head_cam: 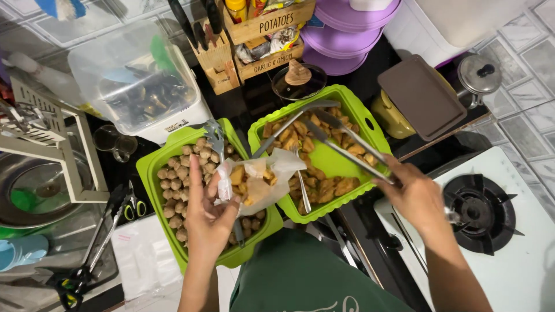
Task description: Pack fried food items and meatballs into plastic bags using tongs
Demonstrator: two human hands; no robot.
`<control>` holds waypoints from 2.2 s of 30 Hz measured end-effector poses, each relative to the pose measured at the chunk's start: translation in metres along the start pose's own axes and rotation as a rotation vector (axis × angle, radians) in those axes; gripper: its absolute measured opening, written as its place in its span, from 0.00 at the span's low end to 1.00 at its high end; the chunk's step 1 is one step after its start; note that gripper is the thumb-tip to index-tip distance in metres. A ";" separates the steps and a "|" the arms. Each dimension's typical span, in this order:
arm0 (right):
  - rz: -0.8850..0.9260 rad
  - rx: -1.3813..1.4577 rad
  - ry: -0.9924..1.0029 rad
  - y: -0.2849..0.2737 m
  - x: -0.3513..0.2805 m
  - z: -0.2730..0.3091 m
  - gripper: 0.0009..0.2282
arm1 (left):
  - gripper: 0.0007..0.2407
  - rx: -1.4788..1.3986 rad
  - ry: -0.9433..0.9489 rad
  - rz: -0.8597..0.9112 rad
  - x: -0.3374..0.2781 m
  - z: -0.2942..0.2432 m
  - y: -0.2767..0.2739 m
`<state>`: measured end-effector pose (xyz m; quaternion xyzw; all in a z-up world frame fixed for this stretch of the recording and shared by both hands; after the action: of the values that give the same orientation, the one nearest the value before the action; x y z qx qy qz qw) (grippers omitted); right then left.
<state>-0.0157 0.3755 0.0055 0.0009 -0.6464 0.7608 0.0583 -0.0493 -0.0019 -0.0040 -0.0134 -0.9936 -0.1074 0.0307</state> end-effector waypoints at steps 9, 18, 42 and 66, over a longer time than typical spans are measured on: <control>0.157 -0.498 0.029 0.100 0.018 -0.036 0.28 | 0.45 0.074 0.024 0.021 0.001 -0.011 0.005; 0.255 -0.329 0.014 0.118 0.016 -0.055 0.27 | 0.44 0.065 -0.021 0.008 -0.001 -0.006 0.006; -0.260 0.122 -0.401 -0.037 -0.017 0.057 0.19 | 0.44 0.010 0.029 0.033 -0.002 -0.005 0.002; 0.627 0.073 0.418 0.118 0.025 -0.018 0.26 | 0.45 0.098 0.016 0.011 -0.005 -0.007 0.003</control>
<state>-0.0502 0.3773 -0.1115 -0.3502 -0.5618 0.7480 -0.0467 -0.0443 -0.0006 0.0026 -0.0166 -0.9973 -0.0588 0.0397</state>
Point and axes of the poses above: each hand's wrist, its own x-axis towards the middle knuckle, its own y-axis out of the palm, z = x × y, the point moved 5 cm from there along x, towards the middle knuckle, and after that the axes turned 9 degrees about -x, right-handed, at the moved point
